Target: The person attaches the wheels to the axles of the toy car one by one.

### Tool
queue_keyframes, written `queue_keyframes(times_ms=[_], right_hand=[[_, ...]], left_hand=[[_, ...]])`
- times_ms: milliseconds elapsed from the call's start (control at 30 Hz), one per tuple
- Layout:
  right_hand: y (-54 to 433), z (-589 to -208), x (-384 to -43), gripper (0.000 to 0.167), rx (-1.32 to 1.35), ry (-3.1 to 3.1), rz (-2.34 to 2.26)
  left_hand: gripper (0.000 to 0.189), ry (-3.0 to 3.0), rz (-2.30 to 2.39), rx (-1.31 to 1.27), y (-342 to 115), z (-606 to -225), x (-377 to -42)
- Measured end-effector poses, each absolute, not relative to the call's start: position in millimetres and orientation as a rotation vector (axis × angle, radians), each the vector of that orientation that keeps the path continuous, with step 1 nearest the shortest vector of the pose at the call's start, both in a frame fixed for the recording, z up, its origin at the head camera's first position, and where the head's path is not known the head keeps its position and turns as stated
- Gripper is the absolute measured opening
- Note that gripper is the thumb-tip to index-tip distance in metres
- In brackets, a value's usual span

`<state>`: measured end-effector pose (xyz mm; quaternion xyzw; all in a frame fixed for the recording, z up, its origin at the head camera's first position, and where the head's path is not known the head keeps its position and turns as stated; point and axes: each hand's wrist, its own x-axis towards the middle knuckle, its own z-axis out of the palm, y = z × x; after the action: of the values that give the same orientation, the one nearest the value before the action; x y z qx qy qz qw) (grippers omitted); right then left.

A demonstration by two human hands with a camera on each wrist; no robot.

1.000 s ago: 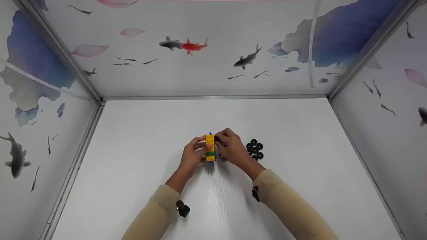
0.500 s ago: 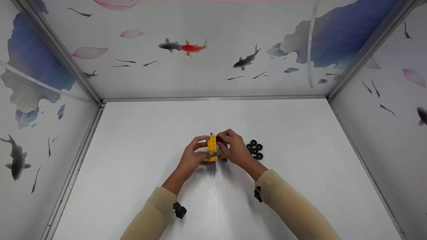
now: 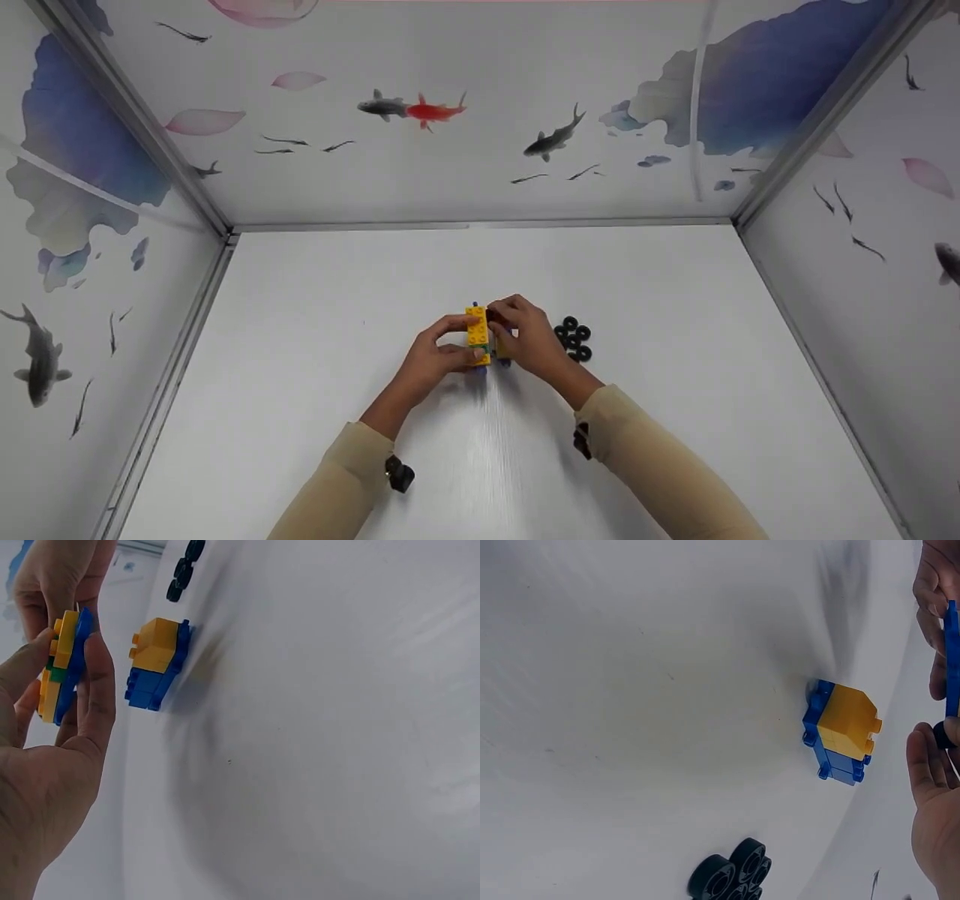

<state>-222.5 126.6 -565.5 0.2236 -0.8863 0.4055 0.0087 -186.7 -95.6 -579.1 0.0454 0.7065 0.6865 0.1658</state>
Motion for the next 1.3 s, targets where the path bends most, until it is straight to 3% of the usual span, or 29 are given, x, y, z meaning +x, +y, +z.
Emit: queue_keyframes(times_ms=[600, 1300], right_hand=[[127.6, -566.0, -218.9, 0.031, 0.655, -2.802, 1.238], [129.8, -567.0, -219.1, 0.030, 0.649, -2.784, 1.278]], left_hand=[[0.050, 1.997, 1.987, 0.254, -96.6, -584.4, -185.4], [0.064, 2.090, 1.859, 0.341, -101.1, -585.2, -188.8]])
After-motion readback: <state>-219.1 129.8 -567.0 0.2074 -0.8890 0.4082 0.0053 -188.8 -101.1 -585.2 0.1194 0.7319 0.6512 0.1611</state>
